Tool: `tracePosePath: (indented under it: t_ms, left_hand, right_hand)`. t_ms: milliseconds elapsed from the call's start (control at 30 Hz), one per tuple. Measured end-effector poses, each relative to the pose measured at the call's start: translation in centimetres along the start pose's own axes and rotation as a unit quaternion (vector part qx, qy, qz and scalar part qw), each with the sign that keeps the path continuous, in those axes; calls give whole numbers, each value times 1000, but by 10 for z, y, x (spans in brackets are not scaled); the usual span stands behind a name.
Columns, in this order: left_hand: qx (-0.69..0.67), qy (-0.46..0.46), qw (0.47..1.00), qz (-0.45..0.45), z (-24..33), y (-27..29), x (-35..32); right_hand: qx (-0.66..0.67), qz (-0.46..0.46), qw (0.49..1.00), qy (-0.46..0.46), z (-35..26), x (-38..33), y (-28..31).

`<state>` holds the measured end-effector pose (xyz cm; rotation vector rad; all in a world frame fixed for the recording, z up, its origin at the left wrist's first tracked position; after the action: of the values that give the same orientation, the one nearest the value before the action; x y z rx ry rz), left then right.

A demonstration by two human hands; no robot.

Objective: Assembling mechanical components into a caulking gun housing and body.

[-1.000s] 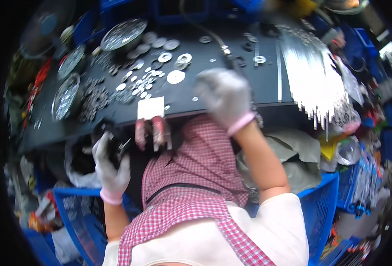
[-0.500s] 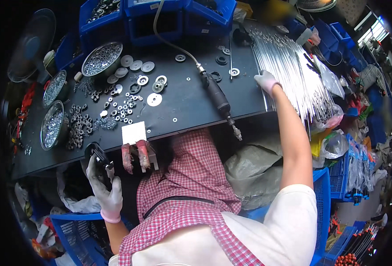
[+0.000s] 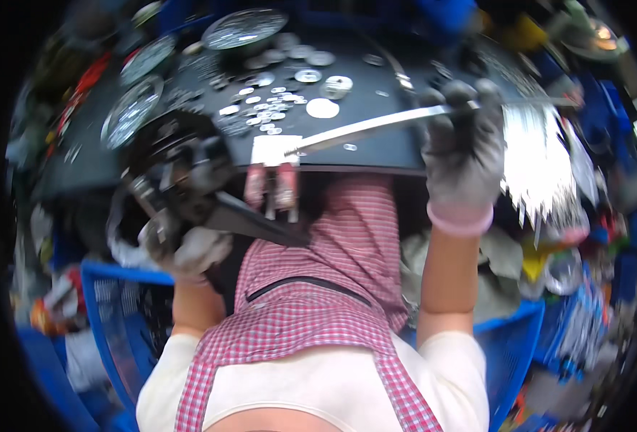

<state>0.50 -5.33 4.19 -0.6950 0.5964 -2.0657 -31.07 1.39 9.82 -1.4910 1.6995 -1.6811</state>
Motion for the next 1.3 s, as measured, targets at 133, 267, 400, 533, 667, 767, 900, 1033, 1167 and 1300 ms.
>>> tracePosePath:
  t_ms: [133,267,400,533,667,767,900,1033,1167,1300]
  left_hand:
    - [-235,21,968,-85,-1,-44,1]
    - [-337,30,917,-212,-2,-59,-13]
    - [-409,-9,869,-279,-11,-62,-12]
    - [-438,29,848,-296,-20,-67,-9]
    - [-377,20,880,-287,-22,-65,-7]
    - [-329,14,903,-277,-24,-63,-7]
    - [-259,5,928,-267,-23,-59,-8]
    - [-189,-6,947,-259,-19,-52,-10]
    - [-195,22,954,-228,-23,-53,-11]
    - [-196,56,961,-186,-26,-53,-11]
  right_hand:
    - [8,-85,996,6,49,-24,-26]
    - [42,-111,993,7,56,-31,-28]
    - [-18,-31,998,56,42,-26,-11]
    - [70,-56,996,11,83,-33,-33]
    - [51,-54,997,-8,82,-31,-21]
    - [19,-74,997,-18,80,-31,-21]
    - [-42,-87,995,-2,70,-28,-9]
    - [-5,-39,997,-62,76,-32,3]
    - [-10,-75,992,-101,76,-30,5]
    - [59,-62,987,-136,84,-28,15]
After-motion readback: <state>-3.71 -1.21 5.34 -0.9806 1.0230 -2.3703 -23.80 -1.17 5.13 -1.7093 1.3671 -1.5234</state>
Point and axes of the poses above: each hand's wrist, its own x-axis towards the middle knuckle, its own y-axis out of the back of the hand, z = x × y, the point moved 9 cm from there along x, towards the middle knuckle, and after that the axes turned 13 degrees about x, right-handed, at the moved point
